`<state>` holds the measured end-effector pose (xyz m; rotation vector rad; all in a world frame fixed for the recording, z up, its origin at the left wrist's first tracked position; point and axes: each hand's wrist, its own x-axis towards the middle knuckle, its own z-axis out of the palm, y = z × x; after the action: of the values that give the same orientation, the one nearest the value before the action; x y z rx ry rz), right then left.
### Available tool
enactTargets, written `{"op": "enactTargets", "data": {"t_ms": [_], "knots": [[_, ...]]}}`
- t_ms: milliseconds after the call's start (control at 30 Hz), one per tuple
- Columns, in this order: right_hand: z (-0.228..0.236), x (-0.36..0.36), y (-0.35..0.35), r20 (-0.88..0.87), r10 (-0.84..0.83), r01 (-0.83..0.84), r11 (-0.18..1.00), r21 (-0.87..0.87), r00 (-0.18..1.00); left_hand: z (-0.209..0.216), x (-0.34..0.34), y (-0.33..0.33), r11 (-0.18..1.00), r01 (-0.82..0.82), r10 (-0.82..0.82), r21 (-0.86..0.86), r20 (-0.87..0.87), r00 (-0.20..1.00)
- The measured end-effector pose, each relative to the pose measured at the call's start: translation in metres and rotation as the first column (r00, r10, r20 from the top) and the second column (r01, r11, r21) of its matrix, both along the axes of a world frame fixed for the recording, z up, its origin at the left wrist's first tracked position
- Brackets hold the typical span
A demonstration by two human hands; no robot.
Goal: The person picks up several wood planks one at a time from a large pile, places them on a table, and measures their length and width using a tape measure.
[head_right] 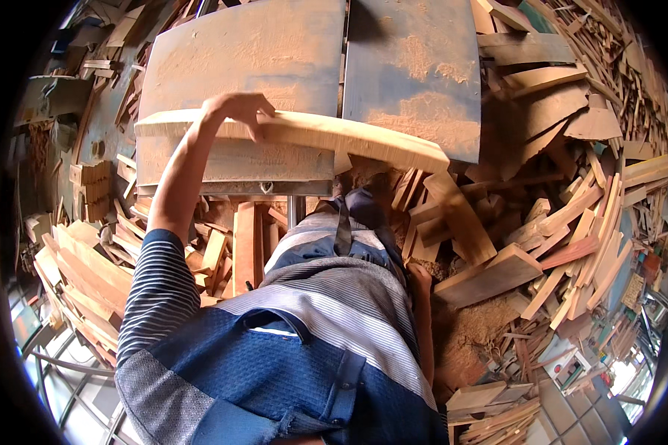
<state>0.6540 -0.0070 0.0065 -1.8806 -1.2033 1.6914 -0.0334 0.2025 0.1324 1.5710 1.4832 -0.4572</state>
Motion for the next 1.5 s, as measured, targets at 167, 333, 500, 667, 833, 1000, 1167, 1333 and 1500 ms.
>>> {"op": "enactTargets", "data": {"t_ms": [167, 333, 500, 667, 833, 1000, 1167, 1333, 1500], "knots": [[-0.044, 0.025, -0.024, 0.043, -0.187, 0.192, 0.963, -0.188, 0.981, 0.043, 0.008, 0.021, 0.96, -0.214, 0.204, 0.18, 0.07, 0.976], [-0.026, -0.003, -0.006, 0.082, -0.074, 0.09, 0.973, -0.213, 0.994, 0.004, 0.002, -0.017, 0.731, -0.063, 0.144, 0.679, -0.063, 0.988], [-0.006, -0.014, -0.001, 0.037, -0.118, 0.124, 0.962, -0.242, 0.992, 0.007, -0.004, 0.003, 0.832, -0.18, 0.2, 0.525, 0.019, 0.98], [-0.003, -0.016, 0.001, 0.051, -0.118, 0.127, 0.964, -0.234, 0.992, 0.003, -0.006, 0.009, 0.835, -0.174, 0.202, 0.522, 0.003, 0.979], [-0.002, -0.018, 0.002, 0.055, -0.139, 0.148, 0.961, -0.232, 0.989, 0.003, -0.001, 0.013, 0.841, -0.151, 0.185, 0.519, -0.013, 0.983], [0.005, -0.027, 0.008, 0.061, -0.142, 0.153, 0.961, -0.229, 0.988, -0.012, -0.017, 0.009, 0.809, -0.122, 0.15, 0.574, -0.002, 0.989], [0.013, -0.034, 0.004, 0.071, -0.162, 0.175, 0.95, -0.26, 0.984, -0.008, -0.014, 0.012, 0.852, -0.068, 0.133, 0.519, -0.09, 0.987], [0.022, -0.037, 0.009, 0.08, -0.183, 0.198, 0.941, -0.276, 0.98, -0.017, 0.003, -0.02, 0.731, -0.047, 0.193, 0.681, -0.141, 0.971], [0.031, -0.038, 0.013, 0.087, -0.19, 0.207, 0.938, -0.277, 0.978, -0.027, 0.027, -0.072, 0.519, -0.095, 0.327, 0.849, -0.095, 0.94]]}}
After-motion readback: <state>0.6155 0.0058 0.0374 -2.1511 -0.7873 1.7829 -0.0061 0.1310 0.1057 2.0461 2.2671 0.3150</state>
